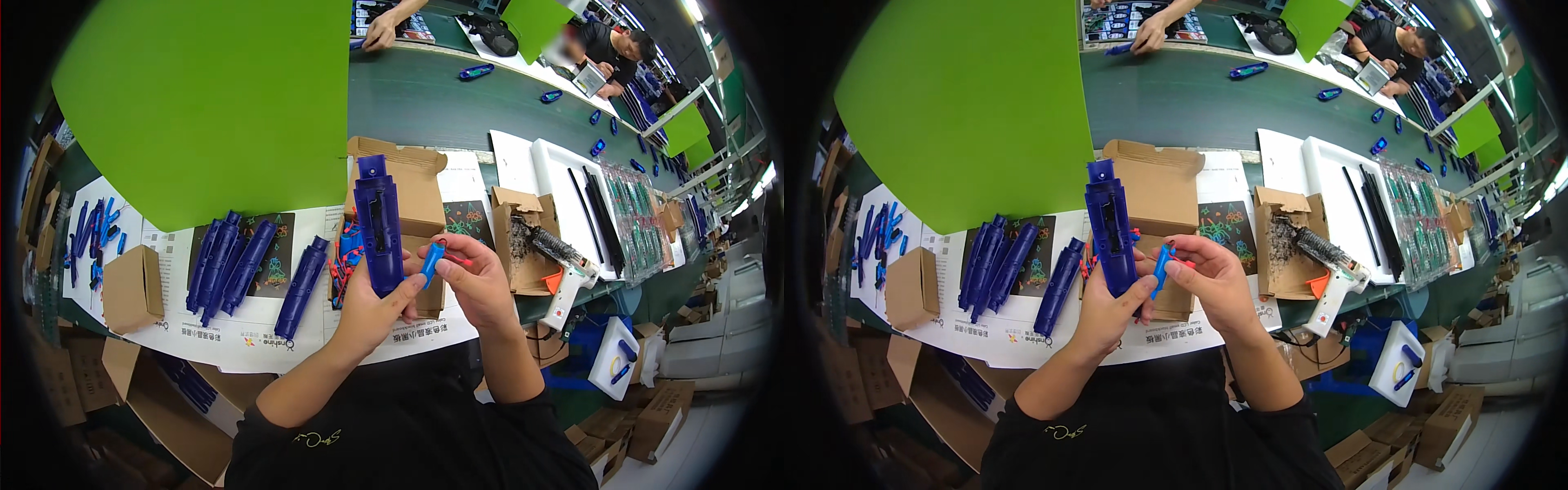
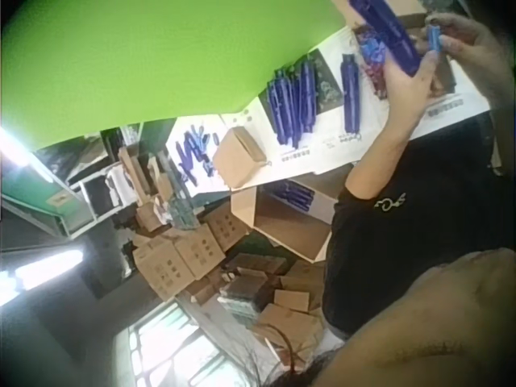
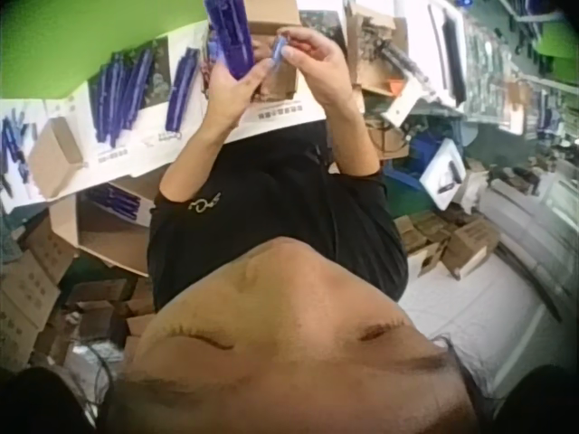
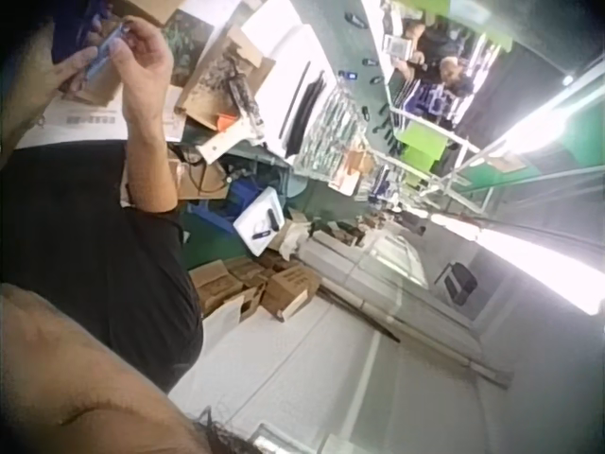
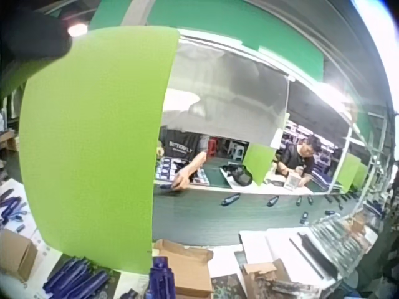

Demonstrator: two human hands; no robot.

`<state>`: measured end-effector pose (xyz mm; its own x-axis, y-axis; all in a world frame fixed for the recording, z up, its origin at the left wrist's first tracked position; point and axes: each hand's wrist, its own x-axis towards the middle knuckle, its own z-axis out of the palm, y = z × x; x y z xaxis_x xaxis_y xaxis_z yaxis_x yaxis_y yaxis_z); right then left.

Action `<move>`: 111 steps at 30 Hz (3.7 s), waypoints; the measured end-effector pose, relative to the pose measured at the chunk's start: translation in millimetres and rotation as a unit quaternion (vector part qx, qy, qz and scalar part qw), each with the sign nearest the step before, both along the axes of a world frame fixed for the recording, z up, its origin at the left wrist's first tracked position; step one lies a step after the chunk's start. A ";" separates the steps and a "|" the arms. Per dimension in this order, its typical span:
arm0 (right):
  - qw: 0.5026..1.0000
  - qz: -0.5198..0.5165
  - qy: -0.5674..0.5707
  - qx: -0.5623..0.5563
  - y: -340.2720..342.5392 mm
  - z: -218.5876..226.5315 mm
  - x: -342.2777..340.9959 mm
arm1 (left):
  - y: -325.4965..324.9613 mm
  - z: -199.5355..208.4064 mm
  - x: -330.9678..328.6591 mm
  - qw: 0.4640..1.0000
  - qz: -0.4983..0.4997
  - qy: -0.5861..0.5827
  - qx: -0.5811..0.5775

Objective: Manually assemble plastic components using a heat gun and small wires on an assembly line.

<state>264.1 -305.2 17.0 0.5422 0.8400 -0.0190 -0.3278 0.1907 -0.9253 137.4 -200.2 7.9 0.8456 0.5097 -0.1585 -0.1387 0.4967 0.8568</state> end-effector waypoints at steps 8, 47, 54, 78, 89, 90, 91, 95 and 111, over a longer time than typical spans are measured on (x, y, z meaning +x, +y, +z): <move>0.992 0.064 0.106 0.020 -5.6 -6.3 7.2 | 2.7 -3.0 -5.6 0.990 -0.026 -0.024 -0.135; 0.995 -0.060 0.077 0.033 -58.6 -35.3 15.3 | 16.4 -8.2 -36.0 0.989 0.039 -0.039 -0.138; 0.984 -0.137 0.114 -0.019 -78.5 -22.6 5.5 | 21.2 -20.2 -55.6 0.995 0.004 -0.013 -0.104; 0.993 -0.094 -0.003 -0.070 -100.1 -29.5 -1.8 | 24.9 -17.1 -69.4 1.000 -0.005 -0.007 0.021; 0.992 -0.113 0.001 -0.052 -105.1 -35.9 -9.0 | 26.6 -10.6 -69.2 0.995 -0.096 0.032 0.026; 0.988 -0.144 -0.011 -0.056 -101.4 -37.3 -11.3 | 27.1 -10.6 -69.5 0.995 -0.094 0.034 0.023; 0.982 -0.178 -0.025 -0.059 -89.8 -30.7 -18.0 | 27.3 -9.7 -69.9 0.995 -0.093 0.035 0.025; 0.977 -0.176 -0.080 -0.092 -93.0 -27.5 -12.2 | 28.2 -9.4 -66.2 0.994 -0.089 0.046 0.031; 0.912 0.177 -0.306 -0.208 -35.2 34.7 -23.7 | 35.9 16.8 -34.3 0.898 -0.260 0.071 0.348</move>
